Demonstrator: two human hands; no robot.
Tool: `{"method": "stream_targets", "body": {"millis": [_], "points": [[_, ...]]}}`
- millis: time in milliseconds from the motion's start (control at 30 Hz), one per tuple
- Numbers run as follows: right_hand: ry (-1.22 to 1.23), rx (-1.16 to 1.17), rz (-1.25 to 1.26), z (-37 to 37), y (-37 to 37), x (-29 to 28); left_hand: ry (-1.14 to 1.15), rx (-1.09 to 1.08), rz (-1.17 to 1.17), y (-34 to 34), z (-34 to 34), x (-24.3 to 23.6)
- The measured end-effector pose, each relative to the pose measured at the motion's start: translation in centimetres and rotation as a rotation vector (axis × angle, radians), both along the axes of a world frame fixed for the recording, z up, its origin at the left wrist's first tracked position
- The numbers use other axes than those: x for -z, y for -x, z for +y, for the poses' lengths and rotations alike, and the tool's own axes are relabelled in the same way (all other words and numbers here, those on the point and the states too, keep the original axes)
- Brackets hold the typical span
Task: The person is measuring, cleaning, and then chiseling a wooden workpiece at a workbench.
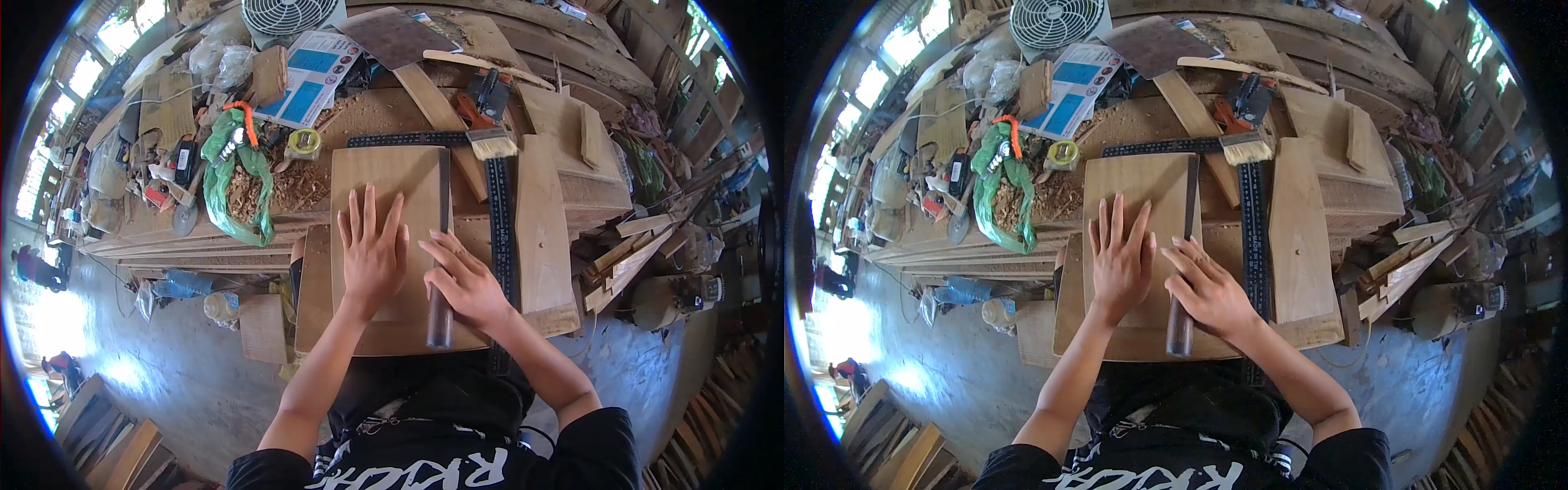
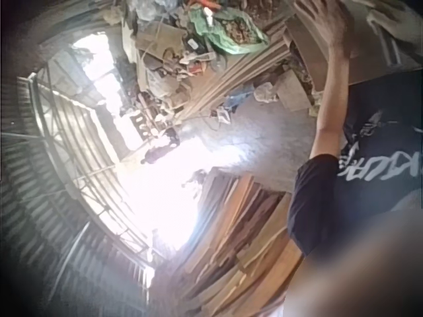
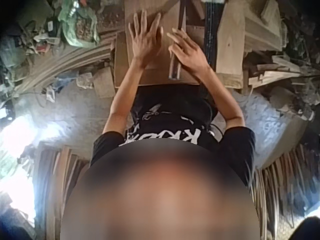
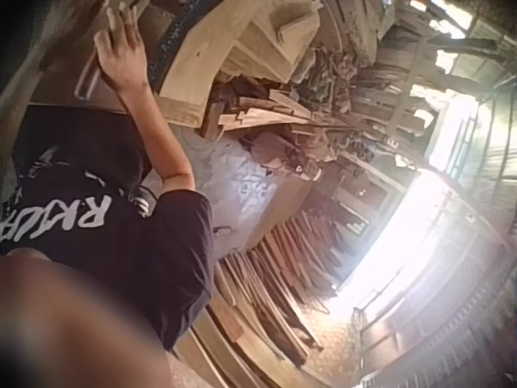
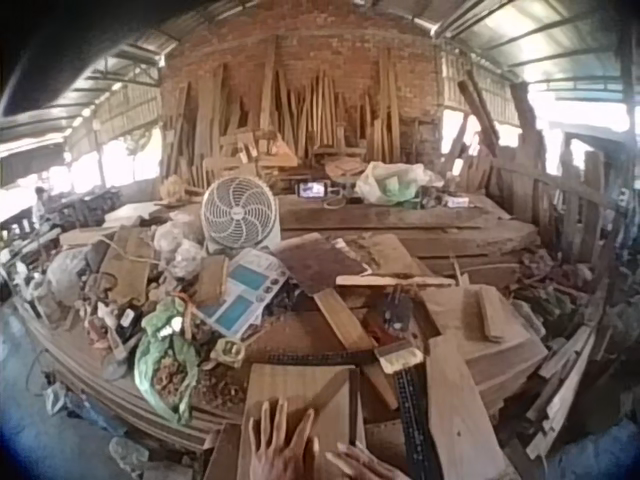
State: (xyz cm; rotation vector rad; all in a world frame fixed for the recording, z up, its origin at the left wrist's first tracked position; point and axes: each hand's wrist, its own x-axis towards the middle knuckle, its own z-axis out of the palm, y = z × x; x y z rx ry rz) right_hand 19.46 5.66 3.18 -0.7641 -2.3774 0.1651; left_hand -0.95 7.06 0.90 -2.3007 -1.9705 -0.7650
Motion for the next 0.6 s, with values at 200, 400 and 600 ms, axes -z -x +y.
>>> {"method": "stream_targets", "body": {"millis": [200,400,600], "points": [[0.079,-0.032,0.023,-2.8,-1.8,-1.0,0.004,-0.005,-0.018,0.0,-0.1,0.4],[0.107,-0.081,0.04,-4.6,-3.0,-1.0,-0.015,-0.003,-0.008,0.0,0.1,0.7],[0.04,-0.057,0.051,0.1,-1.2,-0.5,0.013,-0.016,0.014,-0.1,-0.1,0.1]]}}
